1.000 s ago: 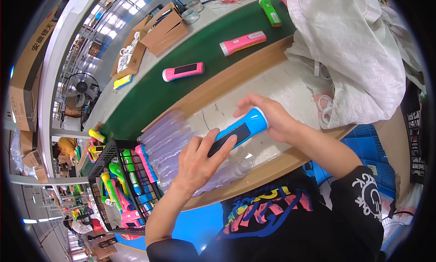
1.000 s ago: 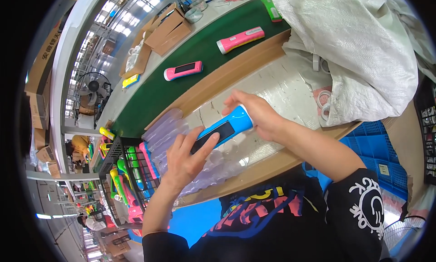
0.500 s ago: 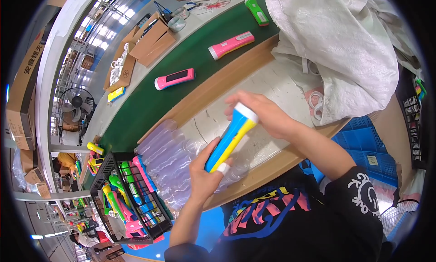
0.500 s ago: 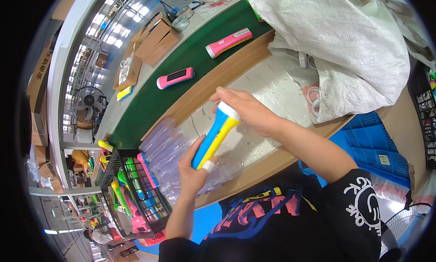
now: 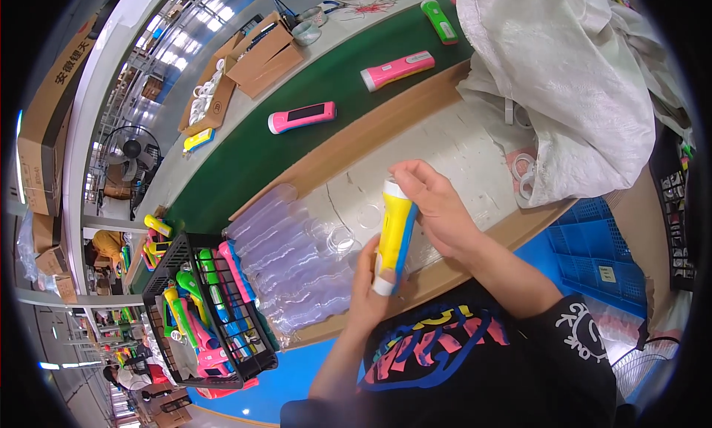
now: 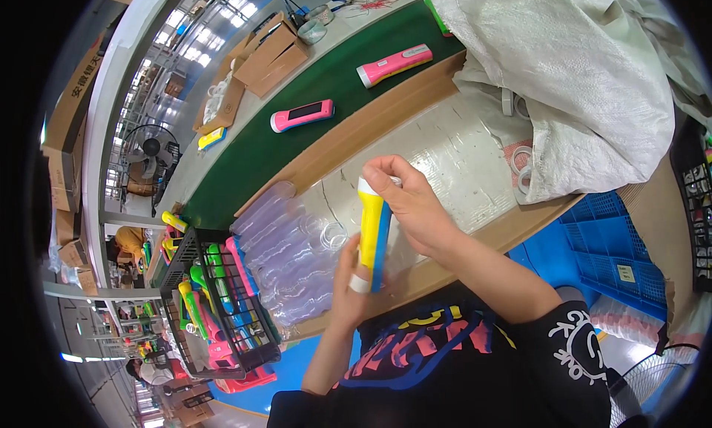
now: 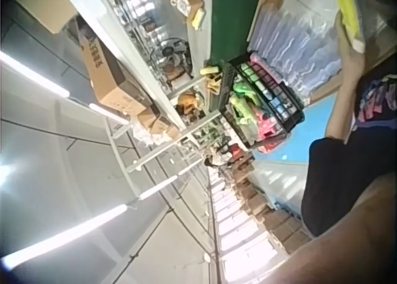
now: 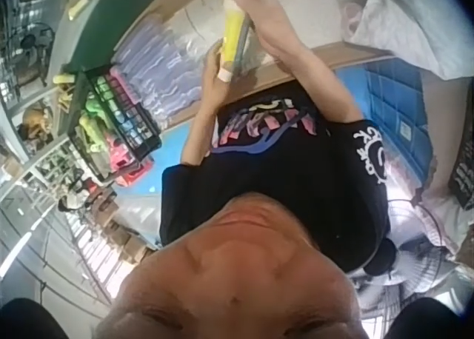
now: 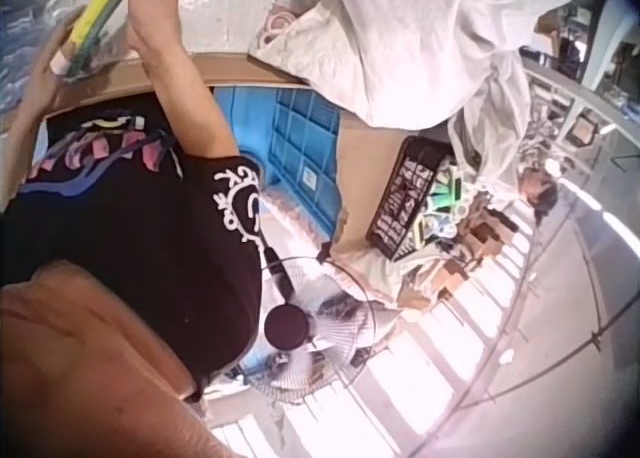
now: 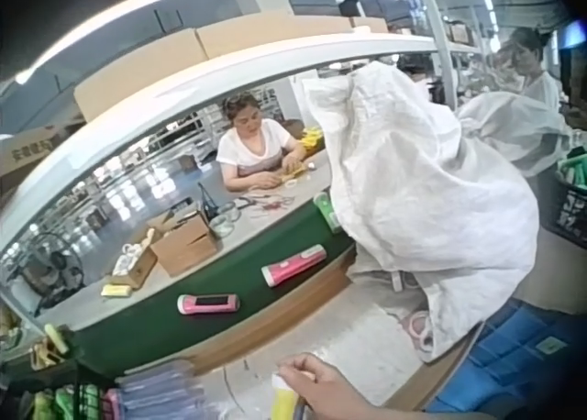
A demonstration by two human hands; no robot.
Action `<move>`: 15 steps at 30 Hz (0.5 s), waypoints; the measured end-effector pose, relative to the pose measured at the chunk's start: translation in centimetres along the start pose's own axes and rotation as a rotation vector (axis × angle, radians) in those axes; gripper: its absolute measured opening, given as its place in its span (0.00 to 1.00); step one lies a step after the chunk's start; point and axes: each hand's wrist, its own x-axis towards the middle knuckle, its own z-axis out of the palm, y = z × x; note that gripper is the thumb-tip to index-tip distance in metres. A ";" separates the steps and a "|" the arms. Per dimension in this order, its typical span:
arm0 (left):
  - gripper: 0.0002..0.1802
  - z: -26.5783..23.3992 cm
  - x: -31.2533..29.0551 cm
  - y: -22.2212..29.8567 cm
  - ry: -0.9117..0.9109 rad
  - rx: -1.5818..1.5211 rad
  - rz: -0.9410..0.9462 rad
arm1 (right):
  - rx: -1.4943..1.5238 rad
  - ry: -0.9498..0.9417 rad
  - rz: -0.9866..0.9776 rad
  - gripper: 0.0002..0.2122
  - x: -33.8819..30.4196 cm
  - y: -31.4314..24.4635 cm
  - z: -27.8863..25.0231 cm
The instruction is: Assembling colorful plastic flashlights by attaching reflectors, lenses, and caps on a factory production line.
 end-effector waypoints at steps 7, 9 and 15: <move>0.28 1.0 -1.0 2.7 -0.350 -0.762 -0.286 | 0.250 -0.096 0.095 0.16 -1.5 -1.4 1.2; 0.22 2.3 -1.2 3.3 -0.259 -0.687 -0.268 | 0.245 -0.096 0.076 0.14 -1.9 -1.8 1.5; 0.21 2.9 -2.1 2.4 -0.378 -0.693 -0.240 | 0.251 -0.195 -0.087 0.14 -2.1 -1.8 1.7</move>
